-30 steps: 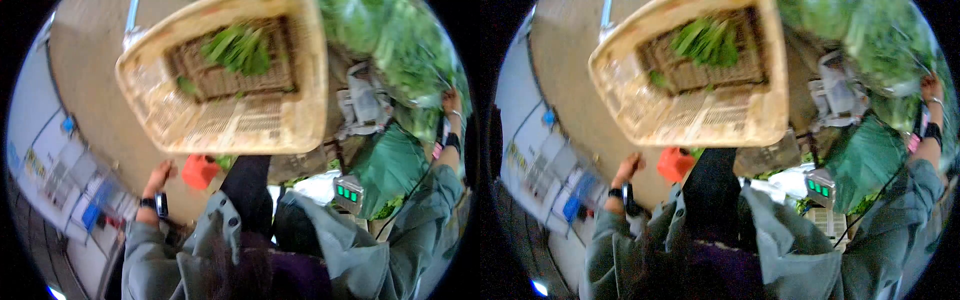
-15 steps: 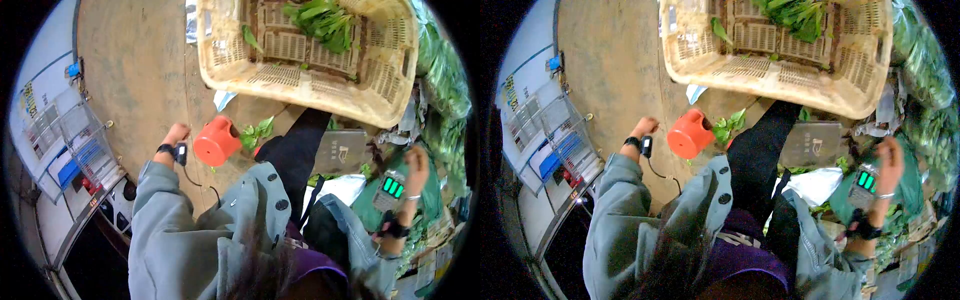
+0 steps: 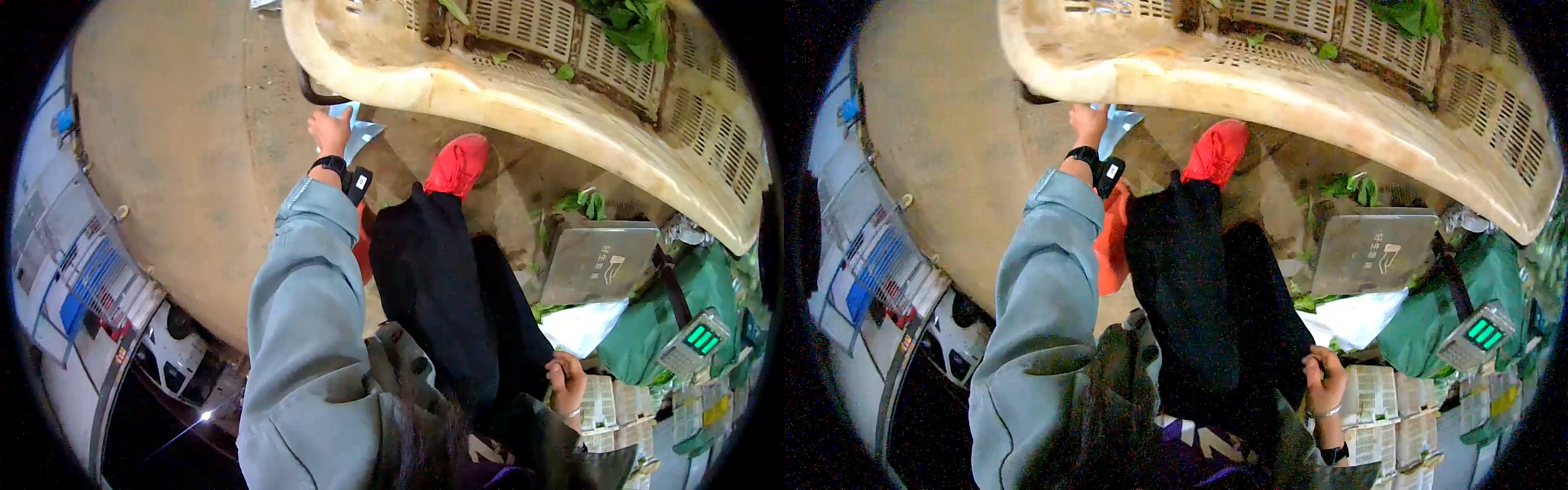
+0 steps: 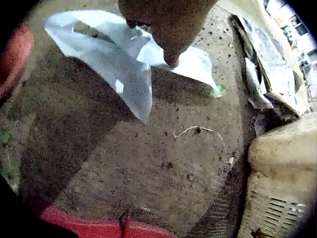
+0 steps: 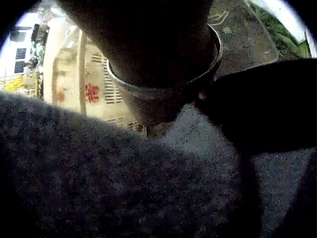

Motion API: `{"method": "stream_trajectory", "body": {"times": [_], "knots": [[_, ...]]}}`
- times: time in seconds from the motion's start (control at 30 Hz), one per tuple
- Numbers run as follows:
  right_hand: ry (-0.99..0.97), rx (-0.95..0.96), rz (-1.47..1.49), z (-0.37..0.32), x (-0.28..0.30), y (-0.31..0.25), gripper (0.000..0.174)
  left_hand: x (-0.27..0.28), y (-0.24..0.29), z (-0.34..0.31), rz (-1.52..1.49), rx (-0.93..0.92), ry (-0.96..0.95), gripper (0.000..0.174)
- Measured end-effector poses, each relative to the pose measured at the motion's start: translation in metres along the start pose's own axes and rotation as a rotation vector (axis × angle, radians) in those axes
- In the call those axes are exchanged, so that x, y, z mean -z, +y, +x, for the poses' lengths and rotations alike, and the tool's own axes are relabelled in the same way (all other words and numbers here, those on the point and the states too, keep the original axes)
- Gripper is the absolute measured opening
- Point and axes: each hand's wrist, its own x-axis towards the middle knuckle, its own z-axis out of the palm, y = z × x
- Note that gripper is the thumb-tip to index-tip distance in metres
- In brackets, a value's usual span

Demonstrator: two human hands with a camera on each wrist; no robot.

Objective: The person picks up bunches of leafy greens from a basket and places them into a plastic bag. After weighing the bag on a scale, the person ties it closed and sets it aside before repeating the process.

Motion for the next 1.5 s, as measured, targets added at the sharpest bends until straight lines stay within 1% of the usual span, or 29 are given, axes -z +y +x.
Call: {"method": "stream_trajectory", "body": {"times": [0.07, 0.1, 0.13, 0.2, 0.23, 0.27, 0.3, 0.33, 0.37, 0.4, 0.5, 0.53, 0.6, 0.63, 0.67, 0.7, 0.77, 0.8, 0.87, 1.0, 1.07, 1.1, 1.13, 1.2, 1.3, 1.33, 1.4, 1.47, 1.5], "knots": [[0.027, 0.066, -0.028, 0.008, -0.003, -0.013, 0.021, -0.006, -0.002, -0.005, -0.046, 0.013, -0.131, 0.048], [0.044, 0.0, 0.061, 0.009, -0.006, -0.034, 0.023, 0.001, -0.001, -0.005, -0.085, 0.028, -0.234, 0.043], [0.08, 0.01, 0.032, 0.009, -0.004, -0.033, 0.022, 0.012, 0.001, -0.006, 0.004, -0.057, -0.348, 0.034], [0.112, 0.001, 0.035, 0.004, -0.004, -0.042, 0.021, 0.047, 0.011, -0.018, -0.01, 0.004, -0.3, 0.028], [0.109, 0.006, -0.033, 0.001, -0.008, -0.061, 0.02, 0.069, 0.015, -0.026, 0.002, -0.113, -0.41, 0.027], [0.11, 0.013, -0.102, 0.003, -0.015, -0.087, 0.019, 0.095, 0.02, -0.041, 0.059, -0.333, -0.344, 0.027], [0.083, 0.151, -0.138, 0.005, -0.025, -0.11, 0.019, 0.125, 0.026, -0.058, 0.047, -0.535, -0.253, 0.029], [0.065, 0.286, -0.178, 0.005, -0.035, -0.136, 0.019, 0.159, 0.035, -0.071, -0.165, -0.424, -0.548, 0.028], [0.051, 0.418, -0.207, 0.003, -0.045, -0.171, 0.018, 0.223, 0.06, -0.095, -0.459, -0.175, -0.865, 0.024], [0.03, 0.563, -0.206, 0.001, -0.058, -0.195, 0.018, 0.265, 0.074, -0.119, -0.785, -0.135, -0.979, 0.022], [0.115, 0.985, -0.31, -0.01, -0.072, -0.27, 0.028, 0.355, 0.1, -0.169, -0.771, -0.232, -1.005, 0.025], [0.188, 1.026, -0.327, -0.019, -0.066, -0.292, 0.032, 0.402, 0.124, -0.177, -0.61, -0.432, -0.954, 0.023], [0.296, 0.972, -0.345, -0.033, -0.051, -0.32, 0.034, 0.446, 0.141, -0.192, -0.704, -0.647, -0.995, 0.024], [0.328, 0.953, -0.358, -0.04, -0.043, -0.323, 0.035, 0.466, 0.152, -0.197, -0.677, -0.643, -0.976, 0.024], [0.253, 0.787, -0.33, -0.049, -0.027, -0.332, 0.037, 0.491, 0.171, -0.198, -0.694, -0.434, -1.16, 0.024], [0.363, 0.827, -0.255, -0.053, -0.018, -0.335, 0.037, 0.497, 0.177, -0.2, -0.747, -0.406, -1.193, 0.024], [0.371, 0.83, -0.172, -0.058, 0.011, -0.347, 0.035, 0.515, 0.197, -0.201, -0.809, -0.277, -1.262, 0.026], [0.405, 0.816, -0.16, -0.059, 0.019, -0.35, 0.03, 0.533, 0.215, -0.2, -0.764, -0.335, -1.301, 0.027], [0.262, 0.724, -0.107, -0.053, 0.035, -0.347, 0.026, 0.545, 0.24, -0.209, -0.764, -0.408, -1.258, 0.027], [0.279, 0.696, -0.061, -0.043, 0.067, -0.344, 0.024, 0.553, 0.283, -0.216, -0.745, -0.508, -1.227, 0.029], [0.238, 0.623, 0.088, -0.03, 0.097, -0.34, 0.023, 0.548, 0.311, -0.221, -0.666, -0.549, -1.242, 0.032], [0.102, 0.48, 0.191, -0.027, 0.128, -0.342, 0.023, 0.548, 0.332, -0.226, -0.632, -0.56, -1.23, 0.034], [-0.067, 0.249, 0.548, -0.014, 0.147, -0.335, 0.02, 0.544, 0.35, -0.229, -0.625, -0.578, -1.231, 0.034], [-0.137, 0.203, 0.768, 0.021, 0.19, -0.302, 0.015, 0.53, 0.381, -0.23, -0.588, -0.458, -1.203, 0.034], [-0.151, 0.105, 1.167, 0.071, 0.29, -0.253, 0.016, 0.513, 0.4, -0.207, -0.366, -0.453, -1.255, 0.025], [-0.061, 0.077, 1.3, 0.089, 0.325, -0.238, 0.017, 0.505, 0.389, -0.194, -0.31, -0.391, -1.26, 0.024], [0.224, 0.069, 1.186, 0.124, 0.421, -0.21, 0.021, 0.497, 0.339, -0.173, 0.067, -0.419, -1.207, 0.026], [0.874, 0.009, 0.505, 0.142, 0.519, -0.213, 0.018, 0.485, 0.297, -0.188, 0.251, -0.39, -1.069, 0.023], [1.157, 0.077, 0.148, 0.163, 0.562, -0.199, 0.02, 0.459, 0.281, -0.215, 0.234, -0.399, -0.924, 0.022]]}}
